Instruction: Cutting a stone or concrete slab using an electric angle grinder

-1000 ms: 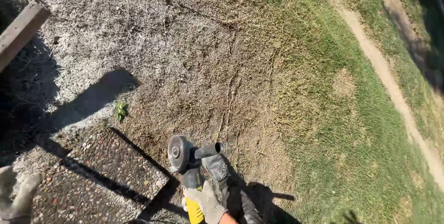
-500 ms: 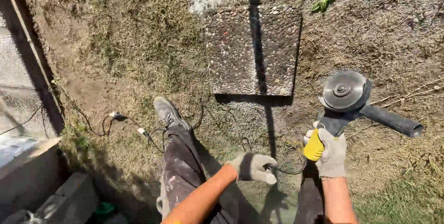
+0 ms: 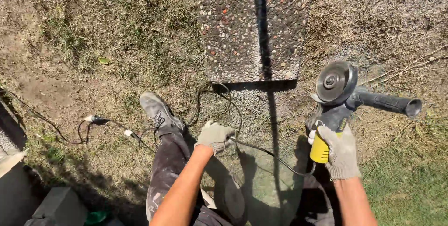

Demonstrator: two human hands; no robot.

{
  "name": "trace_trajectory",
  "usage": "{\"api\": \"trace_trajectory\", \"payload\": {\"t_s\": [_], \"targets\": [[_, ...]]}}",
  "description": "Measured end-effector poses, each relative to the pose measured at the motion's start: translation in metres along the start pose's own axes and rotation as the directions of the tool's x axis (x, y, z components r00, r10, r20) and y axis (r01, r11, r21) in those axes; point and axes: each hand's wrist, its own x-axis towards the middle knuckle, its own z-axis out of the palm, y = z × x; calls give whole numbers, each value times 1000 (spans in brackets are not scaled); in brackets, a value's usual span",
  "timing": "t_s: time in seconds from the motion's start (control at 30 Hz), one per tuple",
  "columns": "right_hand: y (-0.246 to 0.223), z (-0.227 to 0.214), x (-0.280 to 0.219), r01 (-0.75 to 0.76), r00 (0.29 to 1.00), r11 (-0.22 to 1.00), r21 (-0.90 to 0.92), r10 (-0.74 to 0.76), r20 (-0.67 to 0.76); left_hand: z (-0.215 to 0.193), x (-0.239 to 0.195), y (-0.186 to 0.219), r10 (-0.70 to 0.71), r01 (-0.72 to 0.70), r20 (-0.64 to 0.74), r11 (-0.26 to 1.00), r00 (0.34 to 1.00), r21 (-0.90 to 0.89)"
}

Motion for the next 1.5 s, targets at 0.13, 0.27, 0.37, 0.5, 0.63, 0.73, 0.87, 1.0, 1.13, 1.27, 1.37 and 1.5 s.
{"api": "trace_trajectory", "payload": {"t_s": [0.13,0.27,0.37,0.5,0.63,0.73,0.87,1.0,1.13,1.27,1.37,1.5], "targets": [[11,12,-2,201,979,975,-98,-202,-4,20,21,-33,-232,249,-170,965,958,88],[-27,37,-21,196,980,935,-295,-198,22,-28,26,-31,-308,310,-31,944,951,113],[-43,12,-8,105,994,919,-379,-103,25,-60,9,-26,-384,393,173,919,907,-18],[-57,-12,15,83,994,951,-298,-56,96,-84,8,-42,-544,453,13,686,839,-570],[-72,13,32,5,997,872,-489,-43,-66,-135,-4,-2,-543,240,-231,660,807,-712],[-70,48,55,43,993,938,-344,-4,115,-139,2,-3,-588,150,-279,576,759,-803],[-69,95,113,202,975,797,-569,-110,192,-99,13,-32,-789,-7,-351,402,504,-916],[-77,136,191,111,983,890,-443,-34,178,-151,1,-6,-870,-4,-330,353,366,-935],[-107,172,211,202,965,859,-471,-93,245,-159,1,6,-901,29,-220,249,373,-968],[-116,177,239,275,944,820,-501,-131,303,-156,0,14,-789,5,-425,477,443,-879],[-119,186,241,316,925,822,-474,-156,347,-159,0,18,-776,-30,-413,455,477,-890],[-124,195,232,304,931,831,-466,-155,331,-160,-4,15,-769,-71,-419,442,483,-894]]}}
